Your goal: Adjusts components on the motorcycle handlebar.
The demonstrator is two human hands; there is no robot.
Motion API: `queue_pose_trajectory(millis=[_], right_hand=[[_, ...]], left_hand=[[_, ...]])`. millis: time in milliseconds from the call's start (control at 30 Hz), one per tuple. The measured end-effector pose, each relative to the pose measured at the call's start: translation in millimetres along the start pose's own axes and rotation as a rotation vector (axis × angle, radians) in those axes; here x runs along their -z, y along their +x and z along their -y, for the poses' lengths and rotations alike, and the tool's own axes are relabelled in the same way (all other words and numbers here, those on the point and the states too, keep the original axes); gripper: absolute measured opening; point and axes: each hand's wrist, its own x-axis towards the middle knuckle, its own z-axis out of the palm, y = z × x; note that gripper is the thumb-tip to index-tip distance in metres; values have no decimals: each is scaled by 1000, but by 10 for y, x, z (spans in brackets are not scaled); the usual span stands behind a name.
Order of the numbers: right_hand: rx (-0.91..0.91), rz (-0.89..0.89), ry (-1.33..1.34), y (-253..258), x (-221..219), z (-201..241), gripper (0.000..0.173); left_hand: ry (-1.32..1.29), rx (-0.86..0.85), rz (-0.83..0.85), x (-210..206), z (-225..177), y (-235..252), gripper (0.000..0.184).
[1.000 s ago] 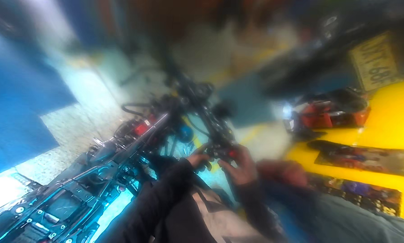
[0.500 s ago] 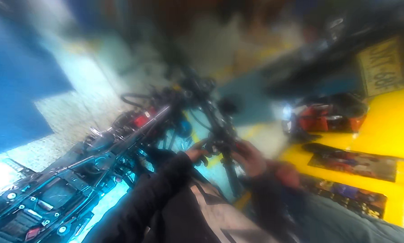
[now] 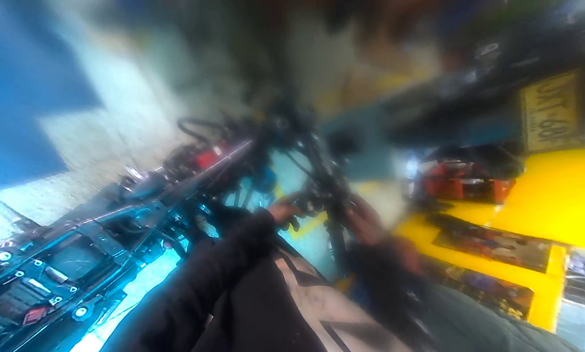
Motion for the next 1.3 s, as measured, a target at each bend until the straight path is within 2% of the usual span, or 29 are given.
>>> queue_pose_trajectory(millis=[200,333,400,500,667,833,900,967,1033,1133,1200,1300], right_hand=[[75,19,27,16,38,-98,52],[29,-147,44,-83,-298,268,56],[43,-154,15,-98,-326,295,60],[137,-80,-119,-97,-186,100,69],[226,-167,-399,-188,-328,117,73],[388,-256,-707,-252,-403,61,62],[473,-270,-798,-254,-396,29,57],[524,-297,-859,-255,-427,-1,54],[496,-352,-912,-293,-514,-17,54],[498,-433,-949,-322,-645,-43,50],[558,-469,-940,-315,-695,-77,45],[565,-485,-894,-293,-694,-77,43]], left_hand=[[9,-11,-13,-11,-18,-14,59],[-29,-12,-26,-27,-54,-30,57],[-29,-19,-20,-24,-55,-13,56],[-19,-33,-18,-30,-42,42,56],[68,-50,-18,-29,-7,91,52],[134,-65,-72,20,43,116,59],[237,-97,-159,32,-3,62,60],[380,-126,-284,26,-133,-74,47],[517,-166,-364,-56,-328,-252,34],[744,-155,-397,-341,-677,-431,46],[920,-64,-385,-547,-854,-439,54],[1018,25,-381,-676,-896,-342,57]])
